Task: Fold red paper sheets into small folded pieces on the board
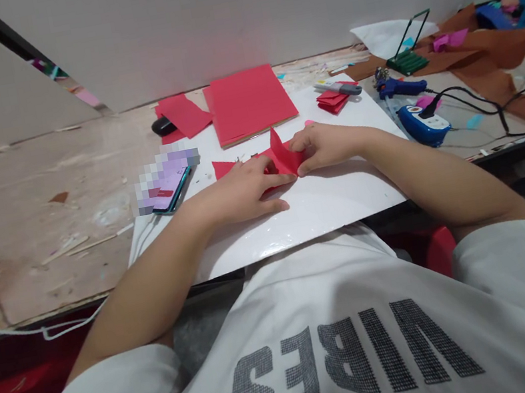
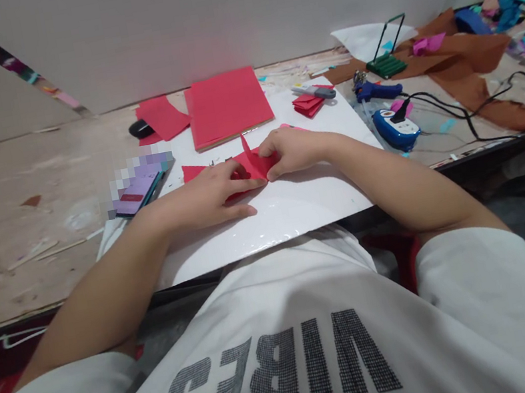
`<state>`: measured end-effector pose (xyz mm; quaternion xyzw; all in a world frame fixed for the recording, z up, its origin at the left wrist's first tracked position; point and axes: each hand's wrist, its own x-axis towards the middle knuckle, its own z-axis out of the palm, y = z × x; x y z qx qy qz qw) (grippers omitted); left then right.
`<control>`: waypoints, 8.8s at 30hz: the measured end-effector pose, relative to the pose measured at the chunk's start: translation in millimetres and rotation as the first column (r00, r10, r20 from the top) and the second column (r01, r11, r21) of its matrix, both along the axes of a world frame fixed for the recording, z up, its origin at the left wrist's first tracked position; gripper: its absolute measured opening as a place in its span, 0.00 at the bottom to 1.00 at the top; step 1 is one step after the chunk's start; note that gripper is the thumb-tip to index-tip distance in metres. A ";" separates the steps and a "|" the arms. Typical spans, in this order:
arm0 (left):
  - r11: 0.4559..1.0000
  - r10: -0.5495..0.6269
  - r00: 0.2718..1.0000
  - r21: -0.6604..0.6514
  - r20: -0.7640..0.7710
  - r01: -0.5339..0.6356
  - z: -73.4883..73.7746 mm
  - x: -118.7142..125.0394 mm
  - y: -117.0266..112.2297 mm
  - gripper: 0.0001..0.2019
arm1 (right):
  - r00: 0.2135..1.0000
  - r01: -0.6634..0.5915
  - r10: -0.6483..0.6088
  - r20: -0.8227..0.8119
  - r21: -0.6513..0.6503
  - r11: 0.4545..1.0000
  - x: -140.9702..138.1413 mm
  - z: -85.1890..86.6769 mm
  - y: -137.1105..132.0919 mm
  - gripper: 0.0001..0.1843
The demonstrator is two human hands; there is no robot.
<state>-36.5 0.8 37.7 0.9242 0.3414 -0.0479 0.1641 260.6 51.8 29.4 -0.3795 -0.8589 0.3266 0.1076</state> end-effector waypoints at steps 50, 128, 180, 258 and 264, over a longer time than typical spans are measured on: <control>0.880 0.452 0.890 0.130 0.066 -0.457 -3.3 -1.5 19.7 0.15 | 0.997 -0.011 0.011 0.076 0.001 1.000 -13.0 -8.3 2.6 0.29; 0.947 0.083 0.996 0.314 -0.021 -0.072 -16.5 46.2 -43.3 0.29 | 0.929 0.177 -0.210 0.304 0.130 0.975 -20.3 -2.9 9.2 0.26; 0.777 0.493 0.615 0.006 0.616 -0.629 -31.4 15.6 19.7 0.17 | 0.724 0.601 -0.491 -0.485 0.092 0.794 -17.8 -5.3 -7.1 0.63; 0.913 0.396 0.761 -0.130 0.514 -0.387 -45.1 7.0 29.6 0.34 | 0.996 -0.054 0.057 0.062 -0.054 0.997 4.7 -2.8 10.1 0.24; 0.913 0.403 0.738 -0.176 0.542 -0.369 -50.8 5.9 34.8 0.35 | 0.996 -0.058 0.063 0.056 -0.086 0.995 5.9 -0.8 11.6 0.20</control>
